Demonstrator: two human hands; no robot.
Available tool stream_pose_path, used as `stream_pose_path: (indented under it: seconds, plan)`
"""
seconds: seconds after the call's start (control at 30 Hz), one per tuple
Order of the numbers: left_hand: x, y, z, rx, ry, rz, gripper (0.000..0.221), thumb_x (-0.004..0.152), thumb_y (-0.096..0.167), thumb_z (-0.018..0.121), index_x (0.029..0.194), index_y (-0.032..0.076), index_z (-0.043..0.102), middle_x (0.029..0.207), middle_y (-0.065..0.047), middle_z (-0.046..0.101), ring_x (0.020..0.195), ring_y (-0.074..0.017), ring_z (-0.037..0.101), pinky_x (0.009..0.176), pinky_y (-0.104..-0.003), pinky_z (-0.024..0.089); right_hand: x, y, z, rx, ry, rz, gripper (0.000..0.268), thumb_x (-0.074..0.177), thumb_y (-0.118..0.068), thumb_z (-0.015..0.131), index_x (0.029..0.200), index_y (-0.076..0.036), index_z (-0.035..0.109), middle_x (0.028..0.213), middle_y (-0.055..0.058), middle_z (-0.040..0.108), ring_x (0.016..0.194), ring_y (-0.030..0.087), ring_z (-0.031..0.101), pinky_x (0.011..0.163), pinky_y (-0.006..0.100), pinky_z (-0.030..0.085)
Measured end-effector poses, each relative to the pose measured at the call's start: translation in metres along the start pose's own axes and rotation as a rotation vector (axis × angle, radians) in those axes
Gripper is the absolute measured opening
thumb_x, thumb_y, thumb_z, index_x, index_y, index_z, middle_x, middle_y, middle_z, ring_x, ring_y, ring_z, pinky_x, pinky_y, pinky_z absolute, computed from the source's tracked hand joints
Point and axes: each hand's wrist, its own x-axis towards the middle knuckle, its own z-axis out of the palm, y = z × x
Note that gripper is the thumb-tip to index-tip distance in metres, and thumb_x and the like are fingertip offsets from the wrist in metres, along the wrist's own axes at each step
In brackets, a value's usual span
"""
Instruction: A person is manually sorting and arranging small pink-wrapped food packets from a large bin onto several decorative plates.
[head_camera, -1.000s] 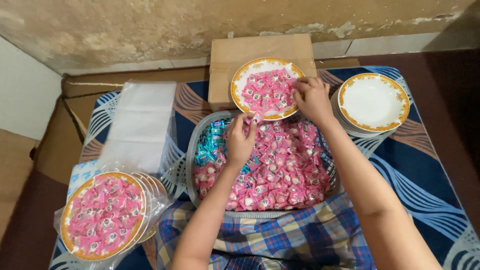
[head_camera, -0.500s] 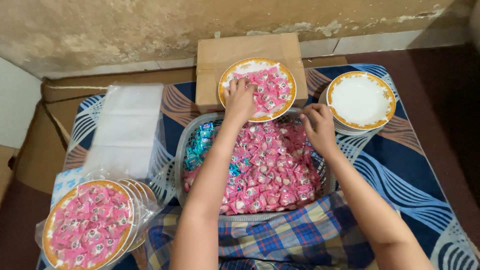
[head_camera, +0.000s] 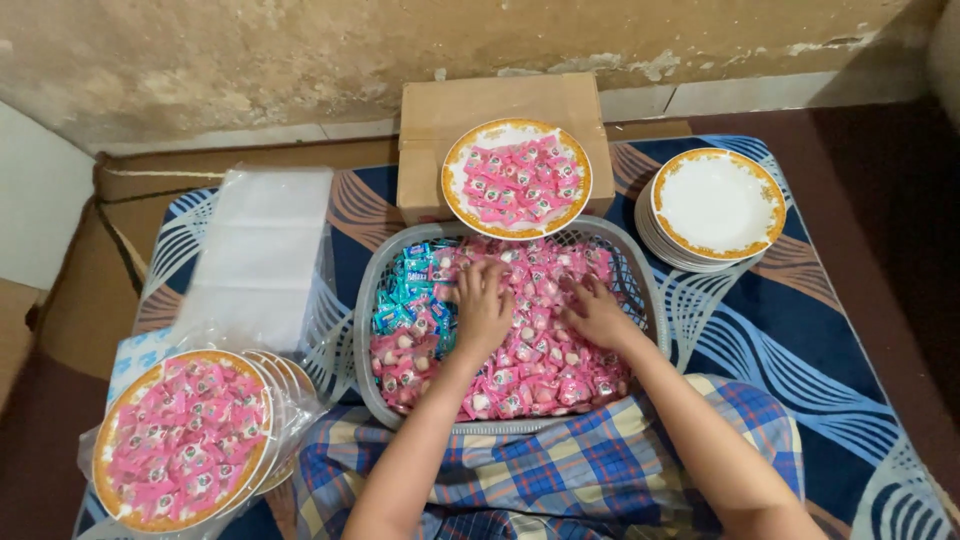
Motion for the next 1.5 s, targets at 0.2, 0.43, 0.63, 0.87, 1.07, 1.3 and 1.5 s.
stream_pose_path:
  seconds: [0.2, 0.43, 0.63, 0.87, 1.07, 1.3, 1.5]
  plan:
    - [-0.023, 0.016, -0.020, 0.130, -0.814, -0.077, 0.063, 0.089, 0.051, 0.063, 0.146, 0.030, 0.048, 0.145, -0.011, 0.043, 0.139, -0.0360, 0.042, 0.105, -0.062, 0.035, 0.000, 0.007, 0.027, -0.011, -0.023, -0.047, 0.068, 0.087, -0.045, 0.068, 0.148, -0.020, 0.050, 0.151, 0.024, 0.043, 0.132, 0.057, 0.050, 0.113, 0.059, 0.043]
    - [-0.038, 0.005, -0.007, -0.120, -0.718, -0.118, 0.033, 0.093, 0.024, 0.062, 0.126, 0.023, 0.066, 0.124, -0.009, 0.056, 0.125, -0.0350, 0.056, 0.101, -0.053, 0.045, 0.000, 0.023, 0.041, 0.155, 0.087, -0.090, 0.049, 0.084, -0.029, 0.072, 0.131, -0.016, 0.065, 0.128, 0.024, 0.064, 0.120, 0.049, 0.062, 0.105, 0.054, 0.050]
    - [-0.028, 0.023, -0.051, -0.470, -0.439, -0.238, 0.033, 0.084, 0.010, 0.073, 0.116, 0.019, 0.072, 0.104, -0.011, 0.070, 0.107, -0.0353, 0.068, 0.093, -0.043, 0.053, 0.004, 0.031, 0.039, 0.591, 0.221, 0.070, 0.037, 0.084, -0.032, 0.075, 0.116, -0.014, 0.073, 0.118, 0.016, 0.073, 0.114, 0.036, 0.067, 0.097, 0.048, 0.052]
    - [-0.031, 0.009, -0.035, -0.817, -0.231, -0.491, 0.037, 0.092, 0.002, 0.063, 0.128, 0.013, 0.065, 0.093, -0.014, 0.073, 0.072, -0.0176, 0.073, 0.064, -0.029, 0.059, -0.021, -0.012, 0.016, 1.126, 0.223, 0.206, 0.053, 0.087, -0.021, 0.078, 0.132, 0.001, 0.061, 0.105, 0.007, 0.061, 0.079, 0.017, 0.063, 0.063, 0.029, 0.055]
    - [-0.033, -0.004, -0.018, -0.878, -0.246, -0.550, 0.035, 0.099, 0.011, 0.057, 0.133, 0.017, 0.061, 0.063, -0.010, 0.072, 0.063, -0.0155, 0.071, 0.051, -0.021, 0.050, -0.014, -0.008, 0.021, 1.334, 0.188, 0.121, 0.031, 0.086, 0.000, 0.070, 0.116, -0.006, 0.070, 0.084, 0.008, 0.063, 0.073, 0.021, 0.071, 0.065, 0.035, 0.062]
    - [-0.031, -0.007, -0.011, -0.900, -0.303, -0.650, 0.044, 0.098, 0.013, 0.045, 0.140, 0.021, 0.054, 0.065, -0.013, 0.071, 0.063, -0.0153, 0.070, 0.044, -0.017, 0.045, -0.039, -0.045, -0.005, 1.443, 0.108, 0.124, 0.027, 0.096, 0.000, 0.056, 0.120, -0.003, 0.066, 0.091, 0.012, 0.066, 0.084, 0.027, 0.072, 0.076, 0.048, 0.063]
    - [-0.034, -0.005, -0.016, -0.813, -0.200, -0.522, 0.032, 0.099, 0.013, 0.057, 0.130, 0.018, 0.067, 0.060, -0.005, 0.070, 0.063, -0.0150, 0.068, 0.056, -0.023, 0.053, -0.026, -0.029, 0.003, 1.421, 0.085, 0.113, 0.014, 0.098, -0.010, 0.065, 0.111, -0.004, 0.065, 0.088, 0.013, 0.067, 0.079, 0.030, 0.076, 0.062, 0.038, 0.063]
